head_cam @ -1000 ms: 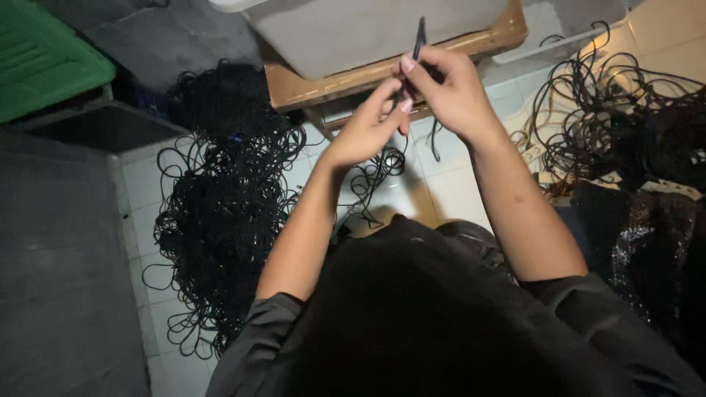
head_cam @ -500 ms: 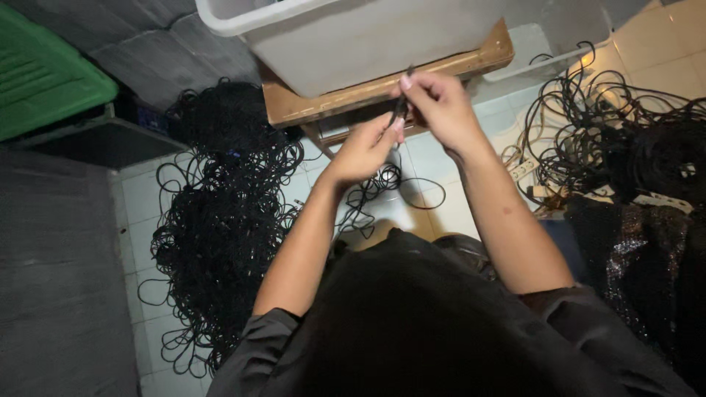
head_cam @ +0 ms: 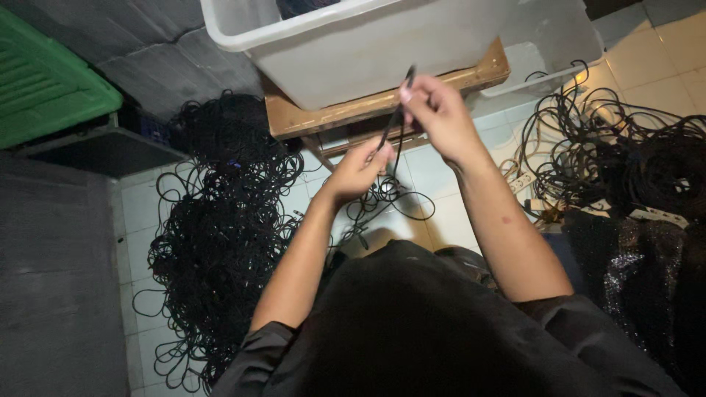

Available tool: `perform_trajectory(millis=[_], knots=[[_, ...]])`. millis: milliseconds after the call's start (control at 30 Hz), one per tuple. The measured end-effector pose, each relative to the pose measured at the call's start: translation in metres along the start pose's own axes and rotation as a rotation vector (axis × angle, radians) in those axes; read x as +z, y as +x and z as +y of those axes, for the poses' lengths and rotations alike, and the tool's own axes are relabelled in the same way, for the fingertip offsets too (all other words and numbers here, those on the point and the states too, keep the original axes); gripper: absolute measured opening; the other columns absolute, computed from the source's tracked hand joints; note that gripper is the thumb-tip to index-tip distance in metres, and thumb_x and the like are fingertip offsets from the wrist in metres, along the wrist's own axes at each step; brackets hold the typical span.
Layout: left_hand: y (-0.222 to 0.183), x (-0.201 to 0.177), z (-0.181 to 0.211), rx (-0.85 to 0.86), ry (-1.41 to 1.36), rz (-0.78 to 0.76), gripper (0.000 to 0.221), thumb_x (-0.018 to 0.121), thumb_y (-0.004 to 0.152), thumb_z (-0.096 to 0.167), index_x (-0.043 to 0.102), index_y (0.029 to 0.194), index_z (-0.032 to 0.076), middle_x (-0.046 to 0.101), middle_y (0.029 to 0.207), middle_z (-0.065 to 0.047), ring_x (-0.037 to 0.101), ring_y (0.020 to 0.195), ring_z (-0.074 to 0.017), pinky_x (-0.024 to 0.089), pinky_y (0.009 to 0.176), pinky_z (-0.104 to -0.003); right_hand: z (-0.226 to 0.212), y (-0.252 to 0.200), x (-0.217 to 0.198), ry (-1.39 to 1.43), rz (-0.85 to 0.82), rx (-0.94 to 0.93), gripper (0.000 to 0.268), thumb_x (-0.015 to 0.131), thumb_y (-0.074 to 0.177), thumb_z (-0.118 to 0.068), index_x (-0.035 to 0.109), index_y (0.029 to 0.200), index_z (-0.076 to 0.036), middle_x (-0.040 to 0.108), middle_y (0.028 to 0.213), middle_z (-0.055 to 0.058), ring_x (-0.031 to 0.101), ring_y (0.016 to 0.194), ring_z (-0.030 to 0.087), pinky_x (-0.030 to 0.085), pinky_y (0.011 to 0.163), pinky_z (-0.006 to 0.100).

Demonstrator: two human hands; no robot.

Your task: The person winds a long cable into a coil by hand and places it into a white plastic bin on a wooden stool.

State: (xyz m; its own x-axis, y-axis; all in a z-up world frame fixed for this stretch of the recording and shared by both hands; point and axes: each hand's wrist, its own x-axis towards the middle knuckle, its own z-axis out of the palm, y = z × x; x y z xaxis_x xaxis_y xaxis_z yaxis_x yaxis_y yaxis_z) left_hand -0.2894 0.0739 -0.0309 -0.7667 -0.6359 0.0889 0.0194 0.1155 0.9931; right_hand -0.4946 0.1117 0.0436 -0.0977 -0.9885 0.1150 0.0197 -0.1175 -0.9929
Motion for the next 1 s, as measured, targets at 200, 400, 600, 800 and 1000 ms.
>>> perform_trajectory(millis=[200,400,600,800,1000], knots=[[-0.002,-0.004,0.013,0.074,0.175,0.08,0.033,0.043,0.115,0.03,0.056,0.095,0.007,0.052,0.082,0.002,0.049,0.078,-0.0093,0.045,0.073,-0.026,-0.009,0.006,0.006,0.033,-0.046,0.058,0.02,0.058,0.108,-0.027,0.067,0.107,-0.009,0.055,0.074,-0.007,0.049,0.068,0.002,0.038,0.061,0.02],[0.01,0.0,0.028,-0.065,0.083,-0.037,0.028,0.041,0.108,0.031,0.058,0.101,0.01,0.055,0.074,0.005,0.054,0.073,-0.0073,0.046,0.068,-0.025,-0.009,0.014,0.005,0.116,0.038,-0.049,0.024,0.057,0.111,-0.027,0.066,0.107,-0.005,0.058,0.077,-0.005,0.05,0.069,0.005,0.039,0.062,0.021],[0.005,-0.006,0.026,-0.073,0.249,0.026,0.036,0.043,0.112,0.032,0.056,0.09,0.006,0.048,0.072,0.002,0.048,0.07,-0.0091,0.042,0.064,-0.028,-0.016,0.008,0.015,-0.06,-0.078,0.118,0.023,0.056,0.106,-0.027,0.069,0.118,-0.012,0.061,0.078,-0.006,0.054,0.068,0.004,0.043,0.061,0.018],[0.013,-0.002,-0.018,-0.026,-0.081,-0.043,0.031,0.05,0.11,0.035,0.059,0.099,0.007,0.058,0.08,0.002,0.055,0.076,-0.0095,0.047,0.071,-0.027,-0.001,0.019,0.011,-0.024,-0.112,0.094,0.026,0.06,0.11,-0.027,0.064,0.106,-0.001,0.064,0.083,-0.002,0.058,0.075,0.008,0.046,0.069,0.024],[0.008,0.002,-0.045,-0.181,-0.198,0.043,0.04,0.041,0.112,0.044,0.052,0.094,0.009,0.05,0.075,0.004,0.048,0.068,-0.0087,0.042,0.064,-0.025,0.024,0.027,0.007,-0.146,-0.125,0.028,0.037,0.049,0.11,-0.036,0.067,0.121,-0.005,0.065,0.095,-0.002,0.059,0.09,0.008,0.049,0.083,0.025]])
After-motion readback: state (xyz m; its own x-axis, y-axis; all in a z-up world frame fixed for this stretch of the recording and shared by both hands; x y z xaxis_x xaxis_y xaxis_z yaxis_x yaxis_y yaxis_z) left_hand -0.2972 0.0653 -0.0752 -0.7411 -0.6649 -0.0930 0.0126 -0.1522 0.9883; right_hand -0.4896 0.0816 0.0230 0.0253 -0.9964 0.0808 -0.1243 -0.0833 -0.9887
